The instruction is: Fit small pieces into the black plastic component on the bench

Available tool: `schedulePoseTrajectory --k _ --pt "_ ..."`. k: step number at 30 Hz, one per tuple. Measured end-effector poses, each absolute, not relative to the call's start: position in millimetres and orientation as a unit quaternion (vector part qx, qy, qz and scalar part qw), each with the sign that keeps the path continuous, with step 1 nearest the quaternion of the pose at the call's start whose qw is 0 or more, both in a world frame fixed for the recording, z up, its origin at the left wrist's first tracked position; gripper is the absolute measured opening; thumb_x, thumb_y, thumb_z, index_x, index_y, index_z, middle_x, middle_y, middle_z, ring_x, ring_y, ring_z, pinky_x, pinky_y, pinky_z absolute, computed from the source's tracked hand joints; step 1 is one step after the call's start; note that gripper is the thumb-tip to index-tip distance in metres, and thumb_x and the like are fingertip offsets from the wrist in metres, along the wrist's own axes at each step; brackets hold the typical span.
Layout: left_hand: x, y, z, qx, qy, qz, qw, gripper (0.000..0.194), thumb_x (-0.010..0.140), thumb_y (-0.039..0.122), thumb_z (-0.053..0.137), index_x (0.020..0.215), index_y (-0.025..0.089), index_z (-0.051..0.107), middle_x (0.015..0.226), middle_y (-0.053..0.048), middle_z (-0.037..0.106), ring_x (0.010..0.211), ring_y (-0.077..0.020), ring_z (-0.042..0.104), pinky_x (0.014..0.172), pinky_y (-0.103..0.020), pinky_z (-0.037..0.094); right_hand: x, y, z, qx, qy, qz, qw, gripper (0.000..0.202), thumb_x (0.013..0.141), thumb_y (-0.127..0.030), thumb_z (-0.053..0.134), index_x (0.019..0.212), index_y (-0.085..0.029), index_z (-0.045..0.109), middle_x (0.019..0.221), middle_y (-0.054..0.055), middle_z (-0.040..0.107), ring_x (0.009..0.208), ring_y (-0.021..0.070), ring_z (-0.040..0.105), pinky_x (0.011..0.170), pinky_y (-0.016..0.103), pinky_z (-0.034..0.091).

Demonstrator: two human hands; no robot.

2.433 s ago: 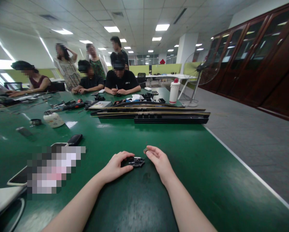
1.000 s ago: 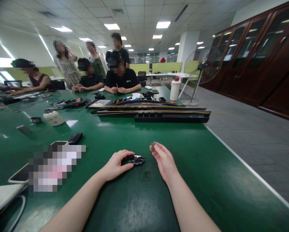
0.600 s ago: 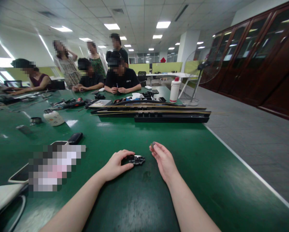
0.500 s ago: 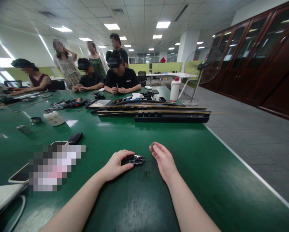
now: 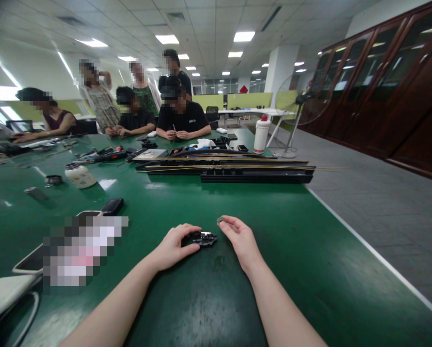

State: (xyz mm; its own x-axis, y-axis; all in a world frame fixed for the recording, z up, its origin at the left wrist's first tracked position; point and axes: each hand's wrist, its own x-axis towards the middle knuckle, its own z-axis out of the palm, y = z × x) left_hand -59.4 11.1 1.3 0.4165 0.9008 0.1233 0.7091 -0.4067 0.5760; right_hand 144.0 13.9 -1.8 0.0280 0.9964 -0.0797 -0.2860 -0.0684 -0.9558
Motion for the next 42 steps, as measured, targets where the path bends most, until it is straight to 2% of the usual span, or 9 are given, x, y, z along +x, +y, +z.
schedulePoseTrajectory --k 7,13,17,23,29,42 --pt "-59 12 1 0.811 0.498 0.213 0.22 0.039 0.075 0.038 0.059 0.112 0.026 0.054 0.105 -0.002 0.06 0.097 -0.0204 0.052 0.085 -0.033 0.038 140 12 -9 -0.457 -0.542 0.517 0.48 0.028 0.069 -0.035 0.066 0.094 -0.022 0.064 0.097 0.005 0.069 0.093 0.0204 0.062 0.09 0.038 0.043" --pt "-60 12 -1 0.813 0.496 0.211 0.219 0.039 0.075 0.037 0.059 0.111 0.025 0.055 0.105 -0.002 0.06 0.097 -0.02 0.052 0.085 -0.033 0.038 135 3 -5 -0.47 -0.735 0.321 0.369 0.019 0.074 -0.024 0.06 0.092 -0.023 0.066 0.102 0.006 0.065 0.1 0.021 0.056 0.093 0.039 0.04" --pt "-59 12 -1 0.816 0.494 0.21 0.215 0.039 0.074 0.037 0.06 0.111 0.025 0.055 0.105 -0.002 0.061 0.096 -0.0199 0.053 0.085 -0.033 0.039 132 -1 -2 -0.473 -0.781 0.26 0.313 0.021 0.076 -0.022 0.058 0.095 -0.025 0.066 0.107 0.006 0.063 0.103 0.0219 0.054 0.093 0.041 0.039" --pt "-59 12 -1 0.815 0.495 0.212 0.214 0.038 0.075 0.037 0.059 0.111 0.025 0.055 0.104 -0.002 0.061 0.096 -0.02 0.053 0.086 -0.034 0.039 134 1 -3 -0.482 -0.77 0.28 0.31 0.026 0.073 -0.021 0.06 0.098 -0.026 0.066 0.109 0.005 0.064 0.104 0.0214 0.054 0.094 0.04 0.039" --pt "-59 12 -2 0.813 0.494 0.221 0.216 0.037 0.077 0.037 0.056 0.112 0.025 0.053 0.107 -0.003 0.059 0.099 -0.0203 0.052 0.086 -0.034 0.038 136 1 -4 -0.493 -0.735 0.322 0.335 0.048 0.07 -0.017 0.06 0.117 -0.023 0.053 0.116 0.005 0.06 0.108 0.0204 0.053 0.097 0.039 0.039" --pt "-61 13 -6 0.81 0.491 0.233 0.221 0.035 0.08 0.036 0.052 0.113 0.025 0.053 0.107 -0.003 0.059 0.098 -0.0198 0.052 0.087 -0.034 0.038 135 2 -9 -0.5 -0.739 0.305 0.332 0.037 0.075 -0.023 0.056 0.112 -0.023 0.056 0.114 0.006 0.06 0.107 0.0208 0.054 0.097 0.039 0.039"
